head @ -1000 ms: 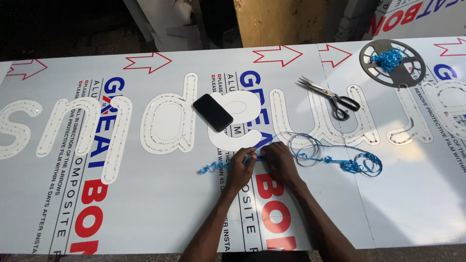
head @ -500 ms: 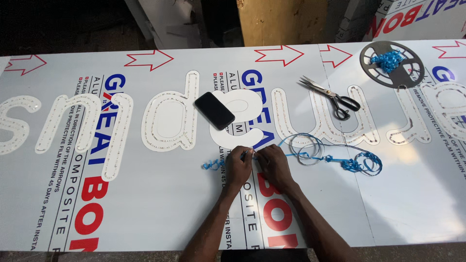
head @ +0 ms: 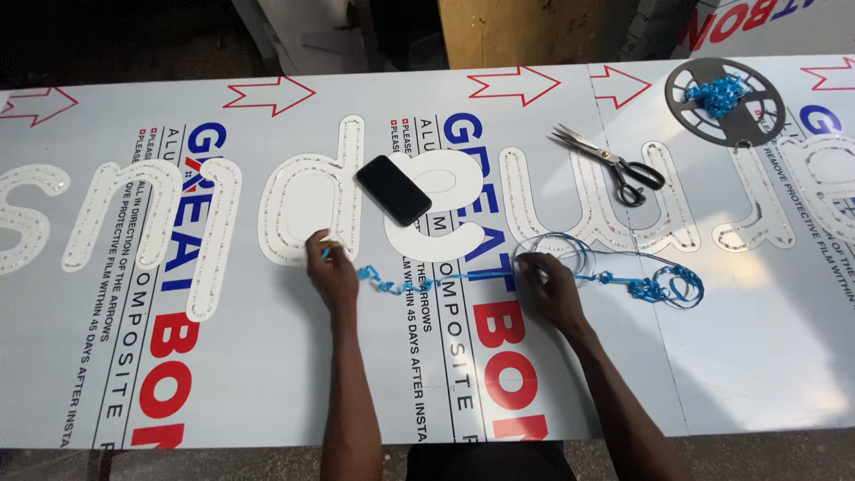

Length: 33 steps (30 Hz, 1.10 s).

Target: The person uses scissors to cut a blue LED strip and then threads it through the channels of white letter-shaped frames laid out on a workbench. The person carefully guides the strip through the contours of the letters, ensuring it fits within the designated paths.

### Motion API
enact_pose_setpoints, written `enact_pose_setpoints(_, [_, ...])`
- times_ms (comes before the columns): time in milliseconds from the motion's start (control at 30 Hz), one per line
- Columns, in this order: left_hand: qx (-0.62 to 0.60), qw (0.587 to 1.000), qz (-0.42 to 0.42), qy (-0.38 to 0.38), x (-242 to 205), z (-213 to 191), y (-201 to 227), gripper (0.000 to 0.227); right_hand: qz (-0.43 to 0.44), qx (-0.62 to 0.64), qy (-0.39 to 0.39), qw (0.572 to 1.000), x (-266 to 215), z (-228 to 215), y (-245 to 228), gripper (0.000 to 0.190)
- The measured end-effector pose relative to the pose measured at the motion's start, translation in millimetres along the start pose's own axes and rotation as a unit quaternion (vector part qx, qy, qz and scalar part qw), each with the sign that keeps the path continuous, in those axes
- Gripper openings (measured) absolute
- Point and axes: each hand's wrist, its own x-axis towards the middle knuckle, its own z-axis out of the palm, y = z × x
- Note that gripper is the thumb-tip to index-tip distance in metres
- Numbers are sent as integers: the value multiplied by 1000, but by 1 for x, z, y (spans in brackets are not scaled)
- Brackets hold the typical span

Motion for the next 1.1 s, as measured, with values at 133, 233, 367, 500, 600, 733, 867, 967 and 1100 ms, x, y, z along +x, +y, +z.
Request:
enact_pose_setpoints(133, [-22,979,29,-199,-35,40,21,22,30,44,20,998,-4,8,-19,19])
enact_pose_setpoints(233, [-27,931,100,-349,-82,64,59,19,55,48,58,996,-8,14,-35,21])
enact_pose_setpoints(367, [108,870,197,-440,-113,81,70,19,25,-20,70,997,-11,16,-21,19])
enact_pose_setpoints(500, [154,844,241,-453,-117,93,54,10,-1,-81,60,995,-10,21,-9,18])
enact_pose_setpoints(600, [80,892,179,-408,-109,98,34,8,4,-75,67,995,-9,14,-23,21])
enact_pose_setpoints(733, [-43,950,71,-302,-68,73,20,44,4,-99,62,993,-7,-9,6,26])
enact_pose_setpoints(867, [-80,987,36,-136,-39,44,18,19,65,-101,127,985,-3,-46,68,28])
enact_pose_setpoints(967, [-71,974,81,-197,-57,52,38,25,46,-118,185,974,-2,-64,70,24])
enact_pose_setpoints(1100, [9,881,158,-446,-122,81,94,38,16,-180,217,959,-8,-69,30,44])
